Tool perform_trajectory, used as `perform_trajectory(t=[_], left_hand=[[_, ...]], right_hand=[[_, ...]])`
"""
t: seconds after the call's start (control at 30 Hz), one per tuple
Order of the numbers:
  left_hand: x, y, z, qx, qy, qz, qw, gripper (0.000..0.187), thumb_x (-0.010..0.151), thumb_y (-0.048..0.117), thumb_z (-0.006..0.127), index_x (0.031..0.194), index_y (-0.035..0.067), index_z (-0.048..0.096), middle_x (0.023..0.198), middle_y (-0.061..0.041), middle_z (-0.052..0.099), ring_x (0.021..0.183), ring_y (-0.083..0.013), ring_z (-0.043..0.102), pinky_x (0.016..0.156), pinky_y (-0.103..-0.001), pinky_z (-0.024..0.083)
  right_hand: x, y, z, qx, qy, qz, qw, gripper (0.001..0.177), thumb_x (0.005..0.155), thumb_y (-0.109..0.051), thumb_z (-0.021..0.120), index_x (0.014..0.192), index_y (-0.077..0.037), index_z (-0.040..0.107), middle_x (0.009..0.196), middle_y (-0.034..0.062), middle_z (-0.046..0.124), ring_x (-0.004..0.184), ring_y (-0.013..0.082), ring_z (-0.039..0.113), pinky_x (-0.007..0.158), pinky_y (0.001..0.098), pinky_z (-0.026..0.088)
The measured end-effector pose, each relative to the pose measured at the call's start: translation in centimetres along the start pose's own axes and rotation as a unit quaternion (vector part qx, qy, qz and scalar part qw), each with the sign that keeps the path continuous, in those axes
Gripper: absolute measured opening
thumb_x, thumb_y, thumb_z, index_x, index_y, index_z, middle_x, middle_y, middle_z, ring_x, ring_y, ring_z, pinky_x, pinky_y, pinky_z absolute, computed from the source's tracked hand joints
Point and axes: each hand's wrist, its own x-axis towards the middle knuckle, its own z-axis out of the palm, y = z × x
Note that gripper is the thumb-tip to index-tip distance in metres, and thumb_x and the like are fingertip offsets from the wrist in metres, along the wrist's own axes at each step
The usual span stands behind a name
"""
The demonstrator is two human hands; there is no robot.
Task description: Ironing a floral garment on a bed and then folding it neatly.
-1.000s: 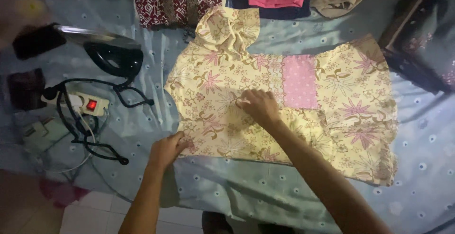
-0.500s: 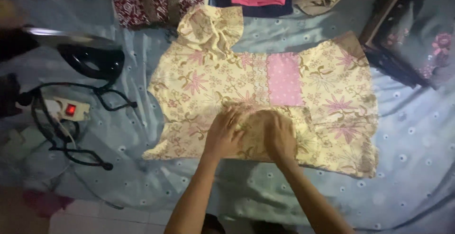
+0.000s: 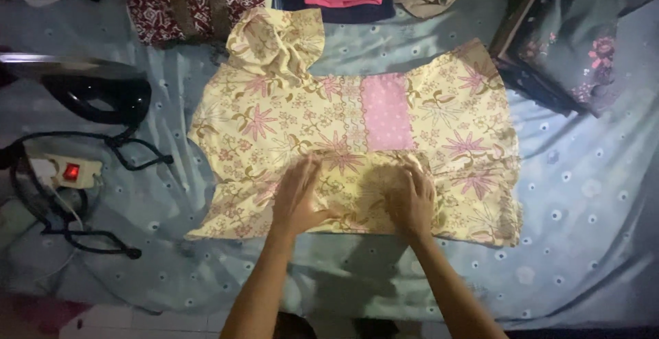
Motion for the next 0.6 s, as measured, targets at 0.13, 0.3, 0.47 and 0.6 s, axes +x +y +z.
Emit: perform_trajectory(t=[0.13,0.3,0.47,0.6], left_hand=[[-4.2,-2.0,0.4,0.117,-0.043,0.087,0.988,0.108,0.083,0.082,0.059,0.165,0.022,0.024,0.170,-0.013,0.025,0.155,-0.0352,0.027,0.127,-0.053,0.021],[-4.6,-2.0,-1.3,0.073,-0.100,0.060,0.990,0.099,0.077,0.075,0.062,0.155,0.020,0.037,0.160,-0.018,0.032,0.146,-0.0395,0.031,0.119,-0.054,0.019],[-2.9,-2.6,1.5,0.072,-0.024,-0.054,0.996,0.068,0.099,0.053,0.060,0.156,0.020,0.043,0.156,-0.014,0.045,0.144,-0.0338,0.043,0.123,-0.054,0.028],[-1.0,-2.4,2.6,0.104,0.007,-0.112,0.988,0.066,0.096,0.043,0.064,0.151,0.013,0.042,0.151,-0.018,0.045,0.140,-0.0375,0.042,0.116,-0.061,0.027]], right_hand=[[-1.3,2.3,0.8,-0.068,-0.101,-0.045,0.992,0.065,0.085,-0.048,0.070,0.140,-0.018,0.053,0.157,0.0039,0.041,0.148,0.0262,0.032,0.126,0.0493,0.021],[-0.2,2.0,-1.0,0.016,-0.141,-0.138,0.980,0.058,0.088,-0.042,0.072,0.138,-0.017,0.059,0.154,0.0122,0.044,0.141,0.0318,0.039,0.114,0.0582,0.023],[2.8,0.8,-3.1,-0.050,-0.185,-0.080,0.978,0.037,0.096,-0.042,0.064,0.129,-0.023,0.062,0.149,0.0028,0.052,0.140,0.0241,0.047,0.121,0.0495,0.032],[3.6,2.8,-0.6,-0.029,-0.025,-0.059,0.997,0.056,0.095,-0.034,0.067,0.141,-0.008,0.050,0.152,0.0155,0.044,0.142,0.0329,0.041,0.117,0.0523,0.030]])
